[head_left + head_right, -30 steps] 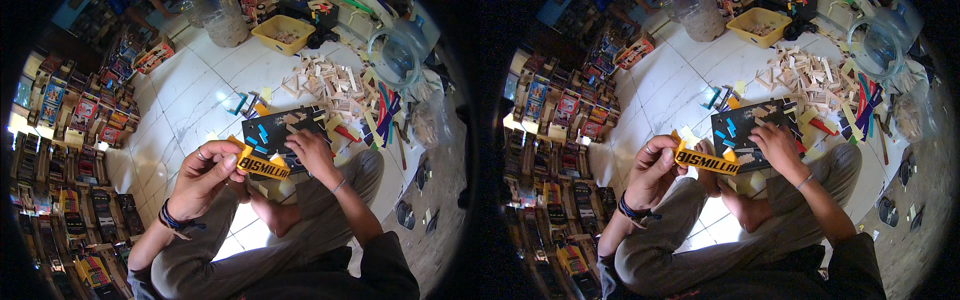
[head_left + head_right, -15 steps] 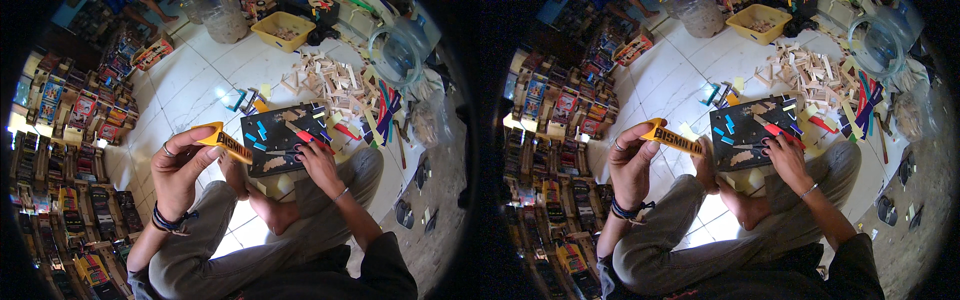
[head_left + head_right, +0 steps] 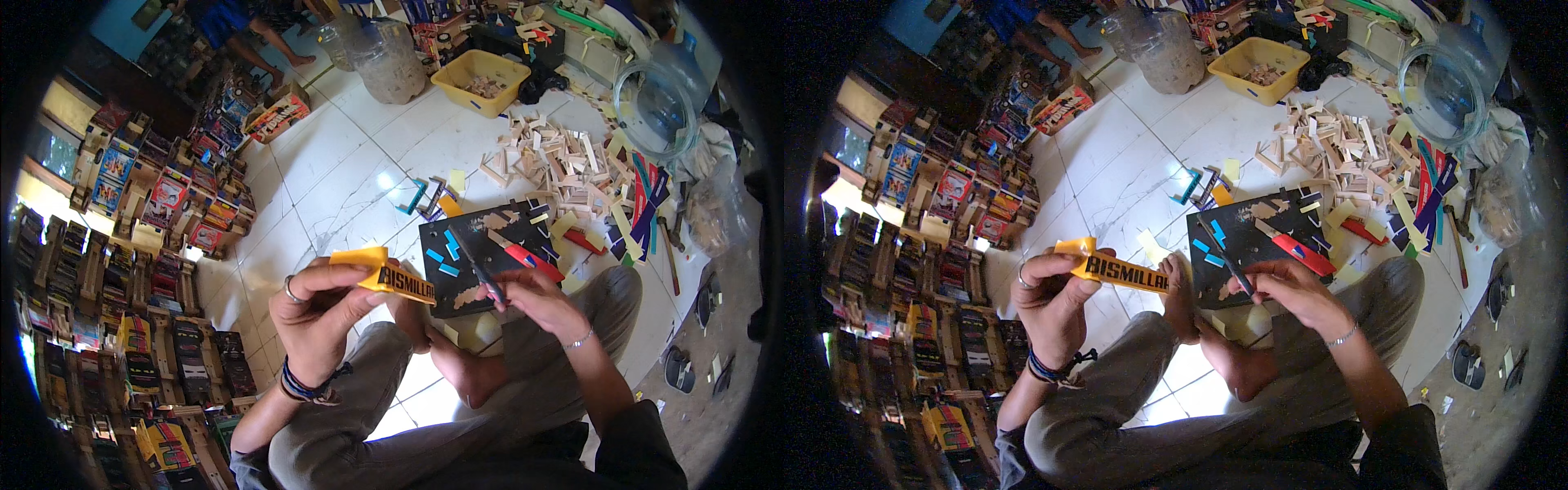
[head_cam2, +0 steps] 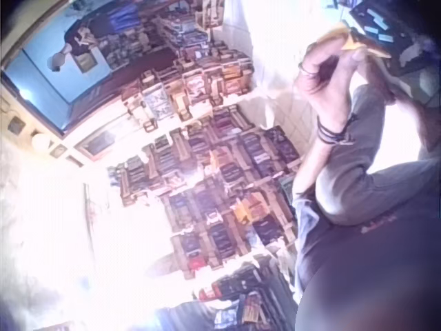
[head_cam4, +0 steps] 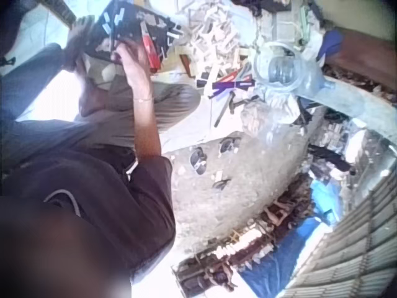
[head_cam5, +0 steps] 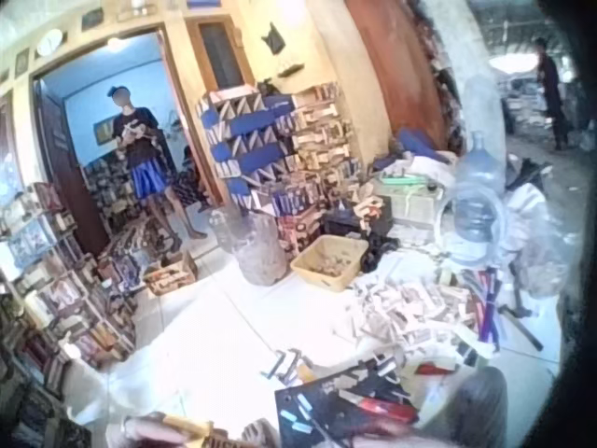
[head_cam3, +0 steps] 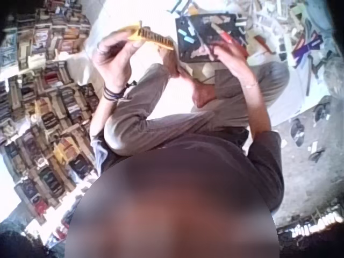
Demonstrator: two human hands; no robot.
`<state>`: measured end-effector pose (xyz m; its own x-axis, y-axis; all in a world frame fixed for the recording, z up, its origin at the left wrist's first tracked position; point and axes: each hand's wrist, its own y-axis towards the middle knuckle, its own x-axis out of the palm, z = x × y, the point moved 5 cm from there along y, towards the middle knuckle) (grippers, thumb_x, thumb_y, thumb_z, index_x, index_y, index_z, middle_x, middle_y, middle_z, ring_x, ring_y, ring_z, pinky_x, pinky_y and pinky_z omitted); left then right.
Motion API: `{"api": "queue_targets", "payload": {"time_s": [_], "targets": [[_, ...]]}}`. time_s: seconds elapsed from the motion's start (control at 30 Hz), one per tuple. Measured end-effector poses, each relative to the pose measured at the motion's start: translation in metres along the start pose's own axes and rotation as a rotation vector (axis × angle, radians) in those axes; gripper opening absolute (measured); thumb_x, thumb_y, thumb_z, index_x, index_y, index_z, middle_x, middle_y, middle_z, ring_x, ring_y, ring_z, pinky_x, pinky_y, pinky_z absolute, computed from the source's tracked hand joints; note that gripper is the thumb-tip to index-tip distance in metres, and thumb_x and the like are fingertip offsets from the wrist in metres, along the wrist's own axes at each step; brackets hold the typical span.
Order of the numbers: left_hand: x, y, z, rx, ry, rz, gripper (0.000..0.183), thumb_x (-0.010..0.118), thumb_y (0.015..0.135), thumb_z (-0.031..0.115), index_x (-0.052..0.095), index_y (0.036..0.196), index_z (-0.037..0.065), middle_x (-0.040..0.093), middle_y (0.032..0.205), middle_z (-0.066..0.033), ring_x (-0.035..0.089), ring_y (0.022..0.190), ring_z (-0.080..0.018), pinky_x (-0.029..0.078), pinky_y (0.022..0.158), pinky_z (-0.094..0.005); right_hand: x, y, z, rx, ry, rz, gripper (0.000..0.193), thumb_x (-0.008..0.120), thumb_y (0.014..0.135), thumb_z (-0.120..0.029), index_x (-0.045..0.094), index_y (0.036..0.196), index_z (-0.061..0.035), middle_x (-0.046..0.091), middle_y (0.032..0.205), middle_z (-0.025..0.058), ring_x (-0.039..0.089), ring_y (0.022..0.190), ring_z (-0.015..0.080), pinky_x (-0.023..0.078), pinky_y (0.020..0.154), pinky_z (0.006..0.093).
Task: The person sits on the floor and uses scissors to cut a yellow paper strip with black text into smaller pieces. They repeatedly trim the edges and fold the paper while cutting, then place the cut pieces onto a black board.
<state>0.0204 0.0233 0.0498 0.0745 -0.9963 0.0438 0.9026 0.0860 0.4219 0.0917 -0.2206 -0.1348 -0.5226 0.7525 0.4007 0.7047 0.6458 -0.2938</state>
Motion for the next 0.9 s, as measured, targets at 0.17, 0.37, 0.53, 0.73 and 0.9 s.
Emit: {"api": "queue_targets", "payload": {"time_s": [0.17,0.37,0.53,0.73,0.9], "targets": [[0.000,-0.004,0.007,0.056,0.089,-0.054,0.026,0.081,0.081,-0.009,0.070,0.104,-0.003,0.073,0.107,-0.0201,0.072,0.099,-0.0234,0.058,0.087,-0.0328,0.057,-0.039,-0.052,-0.419,-0.044,-0.331,0.021,0.072,0.089,-0.007,0.072,0.109,-0.0001,0.066,0.120,0.0078,0.065,0.108,0.0174,0.051,0.094,0.0314],[0.003,-0.004,0.010,0.011,0.121,-0.042,0.022,0.083,0.079,-0.007,0.075,0.100,-0.004,0.076,0.103,-0.0195,0.074,0.093,-0.0226,0.058,0.084,-0.0323,0.087,-0.060,-0.096,-0.845,-0.762,0.052,0.032,0.084,0.075,-0.020,0.063,0.091,-0.0029,0.063,0.113,0.0090,0.065,0.099,0.0232,0.050,0.085,0.0360],[0.007,-0.003,0.014,0.048,0.166,-0.076,0.023,0.082,0.080,-0.007,0.075,0.102,-0.004,0.076,0.103,-0.0201,0.074,0.094,-0.0228,0.057,0.084,-0.0315,0.094,-0.064,-0.109,-1.020,-1.124,0.327,0.045,0.085,0.072,-0.041,0.061,0.093,-0.0090,0.058,0.107,0.0047,0.060,0.088,0.0193,0.045,0.077,0.0373],[0.005,-0.004,0.013,0.053,0.174,-0.093,0.023,0.080,0.084,-0.005,0.072,0.105,-0.004,0.074,0.105,-0.0207,0.073,0.097,-0.0289,0.058,0.085,-0.0359,0.096,-0.064,-0.113,-1.056,-1.143,0.328,0.047,0.086,0.070,-0.042,0.061,0.093,-0.0101,0.057,0.106,0.0038,0.058,0.085,0.0183,0.044,0.076,0.0366],[0.007,-0.005,0.009,0.042,0.095,-0.036,0.023,0.078,0.086,-0.006,0.073,0.108,-0.006,0.075,0.106,-0.0187,0.072,0.095,-0.0205,0.057,0.084,-0.0292,0.098,-0.063,-0.115,-1.079,-1.150,0.380,0.046,0.085,0.070,-0.041,0.061,0.093,-0.0106,0.057,0.105,0.0030,0.058,0.084,0.0174,0.043,0.075,0.0364]]}}
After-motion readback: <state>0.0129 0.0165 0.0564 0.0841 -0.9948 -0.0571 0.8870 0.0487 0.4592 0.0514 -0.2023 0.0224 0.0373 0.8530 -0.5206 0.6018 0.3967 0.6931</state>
